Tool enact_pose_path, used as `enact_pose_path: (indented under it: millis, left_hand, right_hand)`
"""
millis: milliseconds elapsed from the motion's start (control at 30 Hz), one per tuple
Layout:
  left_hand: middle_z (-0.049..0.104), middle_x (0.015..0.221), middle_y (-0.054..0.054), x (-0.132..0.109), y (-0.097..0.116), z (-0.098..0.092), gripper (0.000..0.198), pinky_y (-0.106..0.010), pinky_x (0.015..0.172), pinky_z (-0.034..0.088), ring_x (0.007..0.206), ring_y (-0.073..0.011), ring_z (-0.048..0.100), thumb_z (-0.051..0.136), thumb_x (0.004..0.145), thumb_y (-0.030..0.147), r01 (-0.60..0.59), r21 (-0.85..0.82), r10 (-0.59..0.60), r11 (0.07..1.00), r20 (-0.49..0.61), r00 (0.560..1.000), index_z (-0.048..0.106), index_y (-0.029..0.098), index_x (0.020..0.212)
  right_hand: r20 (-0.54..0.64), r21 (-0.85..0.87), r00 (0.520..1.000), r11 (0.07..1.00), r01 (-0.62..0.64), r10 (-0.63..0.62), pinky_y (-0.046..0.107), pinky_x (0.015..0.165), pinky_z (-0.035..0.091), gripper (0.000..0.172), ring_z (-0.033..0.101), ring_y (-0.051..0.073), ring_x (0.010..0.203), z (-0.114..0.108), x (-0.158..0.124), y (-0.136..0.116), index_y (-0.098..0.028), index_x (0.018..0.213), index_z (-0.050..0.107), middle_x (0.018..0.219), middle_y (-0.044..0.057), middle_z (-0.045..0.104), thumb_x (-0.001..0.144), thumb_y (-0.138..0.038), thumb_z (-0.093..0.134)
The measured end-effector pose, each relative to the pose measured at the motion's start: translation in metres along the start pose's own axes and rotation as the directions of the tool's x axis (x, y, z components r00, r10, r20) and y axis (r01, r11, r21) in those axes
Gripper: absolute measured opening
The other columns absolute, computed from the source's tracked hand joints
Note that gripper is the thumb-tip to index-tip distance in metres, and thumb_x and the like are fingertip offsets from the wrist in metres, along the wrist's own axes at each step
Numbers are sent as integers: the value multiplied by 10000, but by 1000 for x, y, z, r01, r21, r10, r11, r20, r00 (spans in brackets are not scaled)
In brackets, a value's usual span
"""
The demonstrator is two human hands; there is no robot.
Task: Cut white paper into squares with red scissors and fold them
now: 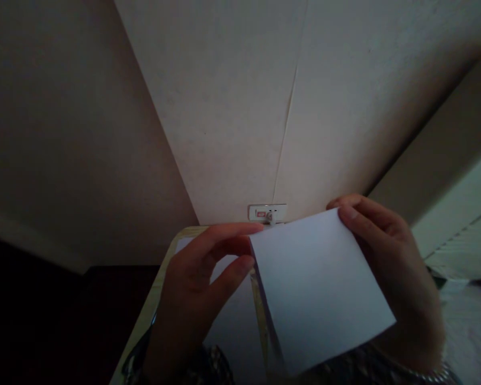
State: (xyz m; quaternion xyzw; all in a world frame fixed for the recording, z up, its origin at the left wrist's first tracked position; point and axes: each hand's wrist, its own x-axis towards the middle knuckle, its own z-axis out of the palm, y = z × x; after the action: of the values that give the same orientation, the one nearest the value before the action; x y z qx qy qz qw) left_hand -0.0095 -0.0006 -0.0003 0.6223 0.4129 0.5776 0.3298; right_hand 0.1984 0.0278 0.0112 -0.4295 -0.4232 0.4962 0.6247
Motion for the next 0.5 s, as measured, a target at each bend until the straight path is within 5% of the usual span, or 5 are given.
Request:
enact_pose_path:
  millis: [333,500]
  left_hand:
    - [766,768,16,10,-13,-10,145,-199,557,546,692,-155,715,677,822,188,118,66,-118,991,2,993,780,289,827]
    - [696,653,36,19,-17,-13,82,-173,401,414,505,-112,577,703,763,239,252,3,-250,968,-105,962,774,280,773]
  right_hand:
    - [108,-245,957,926,287,-268,193,433,375,99,501,106,533,11,-7,11,-245,789,692,641,-42,574,874,-201,670]
    - [388,-303,838,805,510,-385,228,574,516,254,610,112,675,2,3,11,-270,1022,713,972,-8,677,873,-78,638]
